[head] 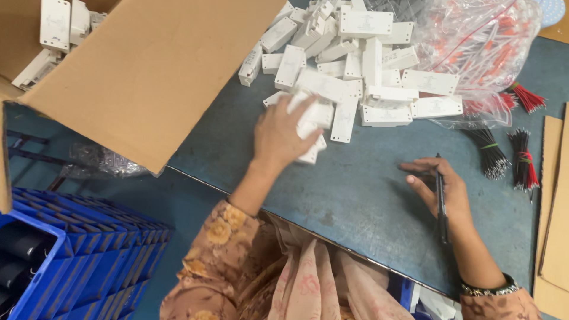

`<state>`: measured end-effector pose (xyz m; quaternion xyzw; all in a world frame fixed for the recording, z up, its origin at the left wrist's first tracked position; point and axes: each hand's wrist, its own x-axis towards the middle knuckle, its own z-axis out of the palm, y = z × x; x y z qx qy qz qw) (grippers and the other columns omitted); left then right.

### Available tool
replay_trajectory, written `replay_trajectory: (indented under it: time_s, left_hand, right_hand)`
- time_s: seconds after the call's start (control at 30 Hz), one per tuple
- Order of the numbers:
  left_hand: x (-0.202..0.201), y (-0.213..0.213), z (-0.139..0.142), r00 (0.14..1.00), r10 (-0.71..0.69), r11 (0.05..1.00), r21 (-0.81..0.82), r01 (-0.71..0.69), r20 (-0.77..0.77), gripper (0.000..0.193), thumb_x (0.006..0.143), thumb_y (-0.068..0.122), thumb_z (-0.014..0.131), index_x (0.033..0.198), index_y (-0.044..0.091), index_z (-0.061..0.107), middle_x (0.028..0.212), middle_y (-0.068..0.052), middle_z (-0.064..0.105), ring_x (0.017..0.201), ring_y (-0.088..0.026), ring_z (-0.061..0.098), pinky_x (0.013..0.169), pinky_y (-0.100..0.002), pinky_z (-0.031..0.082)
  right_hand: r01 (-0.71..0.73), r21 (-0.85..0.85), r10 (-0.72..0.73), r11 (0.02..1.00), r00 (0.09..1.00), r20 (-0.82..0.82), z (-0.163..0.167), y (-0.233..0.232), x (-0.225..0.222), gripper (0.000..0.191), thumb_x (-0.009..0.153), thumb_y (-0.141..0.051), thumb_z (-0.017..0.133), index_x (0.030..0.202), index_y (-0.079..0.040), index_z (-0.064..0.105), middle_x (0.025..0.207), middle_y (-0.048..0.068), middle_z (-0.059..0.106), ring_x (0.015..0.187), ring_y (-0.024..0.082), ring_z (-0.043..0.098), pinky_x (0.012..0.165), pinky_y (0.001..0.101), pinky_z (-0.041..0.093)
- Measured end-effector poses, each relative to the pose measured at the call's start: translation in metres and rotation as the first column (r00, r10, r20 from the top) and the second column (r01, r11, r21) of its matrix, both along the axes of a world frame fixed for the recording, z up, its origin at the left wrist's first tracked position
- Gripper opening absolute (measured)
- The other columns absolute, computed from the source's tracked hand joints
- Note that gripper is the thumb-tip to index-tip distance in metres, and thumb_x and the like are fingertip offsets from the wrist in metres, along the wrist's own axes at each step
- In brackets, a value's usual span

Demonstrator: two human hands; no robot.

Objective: The person arranges white electronic components on a workbench, aligns a set of perforated sheets, and uses a black pen to write markings sequentially onto the rectangular labels.

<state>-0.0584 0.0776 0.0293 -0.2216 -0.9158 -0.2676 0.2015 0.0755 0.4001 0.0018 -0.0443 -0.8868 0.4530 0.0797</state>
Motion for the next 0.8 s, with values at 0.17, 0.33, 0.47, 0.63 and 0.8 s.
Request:
replay_trajectory:
  time_s: [0.17,0.33,0.47,0.63,0.8]
  left_hand:
    - [0.046,0.036,-0.015,0.985,-0.173,0.985,-0.010,0.173,-0.029,0.062,0.083,0.051,0.077,0.139,0.032,0.061,0.129,-0.013,0.062,0.114,-0.032,0.059,0.095,-0.048,0.047]
    - [0.073,0.082,-0.018,0.940,-0.340,0.940,0.021,0.339,0.041,0.060,0.082,0.049,0.075,0.138,0.033,0.062,0.120,-0.007,0.065,0.108,-0.027,0.064,0.093,-0.045,0.046]
    - [0.068,0.100,-0.021,0.901,-0.428,0.902,0.086,0.422,0.075,0.056,0.084,0.048,0.073,0.136,0.032,0.062,0.116,-0.006,0.066,0.102,-0.027,0.068,0.089,-0.045,0.047]
    - [0.053,0.090,-0.027,0.874,-0.464,0.884,0.142,0.446,0.143,0.041,0.096,0.037,0.066,0.137,0.033,0.062,0.112,-0.003,0.067,0.101,-0.026,0.068,0.088,-0.043,0.051]
    - [0.051,0.085,-0.031,0.889,-0.428,0.879,0.304,0.367,0.161,0.038,0.100,0.027,0.063,0.139,0.027,0.062,0.117,-0.009,0.064,0.107,-0.029,0.066,0.094,-0.040,0.052]
  right_hand:
    - [0.034,-0.069,-0.034,0.997,0.999,0.004,0.000,-0.002,0.004,0.037,0.093,-0.013,0.073,0.124,0.000,0.058,0.120,0.011,0.076,0.112,0.020,0.069,0.095,0.0316,0.053]
    - [-0.061,-0.148,0.027,0.987,0.975,-0.222,-0.002,-0.003,0.012,0.040,0.095,-0.016,0.074,0.128,-0.001,0.056,0.127,0.012,0.072,0.116,0.021,0.068,0.095,0.0320,0.054]
    - [-0.120,-0.048,0.099,0.992,0.945,-0.313,-0.004,-0.009,0.017,0.049,0.088,-0.017,0.081,0.127,-0.001,0.058,0.126,0.015,0.070,0.117,0.023,0.068,0.097,0.0335,0.055]
    - [-0.073,0.073,0.084,0.995,0.983,-0.161,-0.003,-0.014,0.015,0.049,0.080,-0.019,0.086,0.121,-0.003,0.063,0.114,0.012,0.076,0.102,0.020,0.074,0.087,0.0333,0.057]
    - [-0.127,0.122,0.143,0.984,0.980,-0.135,-0.002,-0.012,0.012,0.044,0.081,-0.019,0.086,0.117,-0.003,0.065,0.113,0.011,0.076,0.099,0.019,0.074,0.085,0.0318,0.056]
